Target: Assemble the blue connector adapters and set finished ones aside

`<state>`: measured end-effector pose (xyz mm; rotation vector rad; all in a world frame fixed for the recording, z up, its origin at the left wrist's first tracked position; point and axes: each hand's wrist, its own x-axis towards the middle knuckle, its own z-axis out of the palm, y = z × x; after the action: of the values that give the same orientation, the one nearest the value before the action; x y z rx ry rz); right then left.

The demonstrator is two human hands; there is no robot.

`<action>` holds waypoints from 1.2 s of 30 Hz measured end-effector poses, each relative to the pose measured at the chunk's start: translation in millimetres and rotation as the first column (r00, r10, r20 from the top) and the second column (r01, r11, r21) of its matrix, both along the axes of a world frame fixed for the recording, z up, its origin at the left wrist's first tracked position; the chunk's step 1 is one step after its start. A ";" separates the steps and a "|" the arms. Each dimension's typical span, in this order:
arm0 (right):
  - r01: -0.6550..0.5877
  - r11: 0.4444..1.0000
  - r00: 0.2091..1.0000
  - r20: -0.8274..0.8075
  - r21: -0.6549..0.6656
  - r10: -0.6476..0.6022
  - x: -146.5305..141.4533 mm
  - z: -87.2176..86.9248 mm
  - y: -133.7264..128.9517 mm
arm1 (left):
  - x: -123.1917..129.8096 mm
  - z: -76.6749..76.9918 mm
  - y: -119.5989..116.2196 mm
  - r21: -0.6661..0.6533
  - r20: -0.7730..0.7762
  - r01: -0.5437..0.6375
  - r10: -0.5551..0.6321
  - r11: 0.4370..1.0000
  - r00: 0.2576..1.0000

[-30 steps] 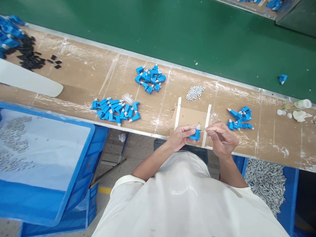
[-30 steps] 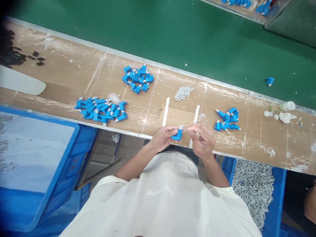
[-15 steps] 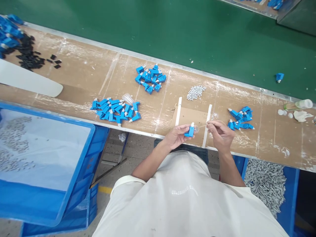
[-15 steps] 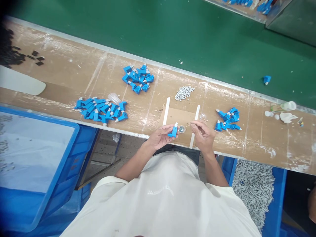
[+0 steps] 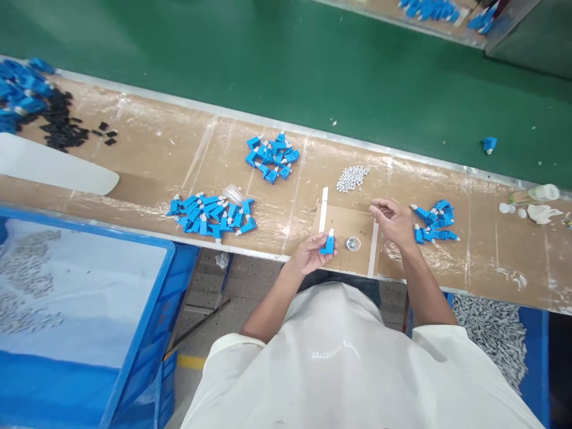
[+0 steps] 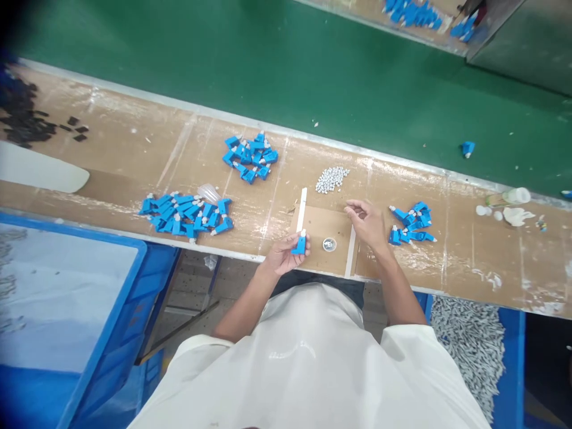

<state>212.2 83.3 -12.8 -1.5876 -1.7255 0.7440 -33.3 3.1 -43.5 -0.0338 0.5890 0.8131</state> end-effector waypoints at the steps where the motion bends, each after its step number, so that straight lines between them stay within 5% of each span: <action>1: -0.028 0.999 0.999 0.044 0.017 0.028 -1.0 0.0 13.6 | 0.6 -2.3 -0.1 0.017 0.011 0.008 -0.008 1.000 1.000; 5: -0.206 0.975 0.953 0.245 0.084 0.180 -15.1 -3.7 54.9 | 4.5 -10.4 -1.1 0.072 0.016 0.011 -0.013 0.997 1.000; 10: -0.373 0.925 0.860 0.401 0.074 0.314 -32.6 -9.2 65.0 | 8.9 -14.9 -2.3 0.113 0.035 -0.031 0.027 0.993 0.999; 18: -0.320 0.931 0.711 0.604 -0.178 0.360 -49.8 8.2 65.0 | 9.9 -14.3 -1.1 0.145 0.033 -0.025 0.021 0.989 0.999; 24: -0.239 0.944 0.762 0.558 -0.228 0.328 -62.4 19.4 64.9 | 10.2 -15.0 -3.7 0.141 0.024 -0.019 0.016 0.990 1.000; 31: -0.237 0.957 0.929 0.248 -0.167 0.273 -47.8 36.0 40.2 | 12.9 5.4 -0.9 0.195 -0.017 -0.110 0.116 0.975 0.993; 34: -0.300 0.935 0.938 -0.238 -0.188 0.253 -39.8 51.5 10.7 | 14.1 28.7 1.4 0.260 -0.032 -0.175 0.189 0.950 0.981; 36: -0.320 0.918 0.808 -0.573 -0.232 0.137 -39.1 63.3 -12.3 | 15.9 43.7 2.0 0.314 -0.053 -0.186 0.212 0.931 0.976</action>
<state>173.1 71.1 50.5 -1.1861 -1.4185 1.5083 -17.4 5.1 0.2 0.2317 0.5396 1.1022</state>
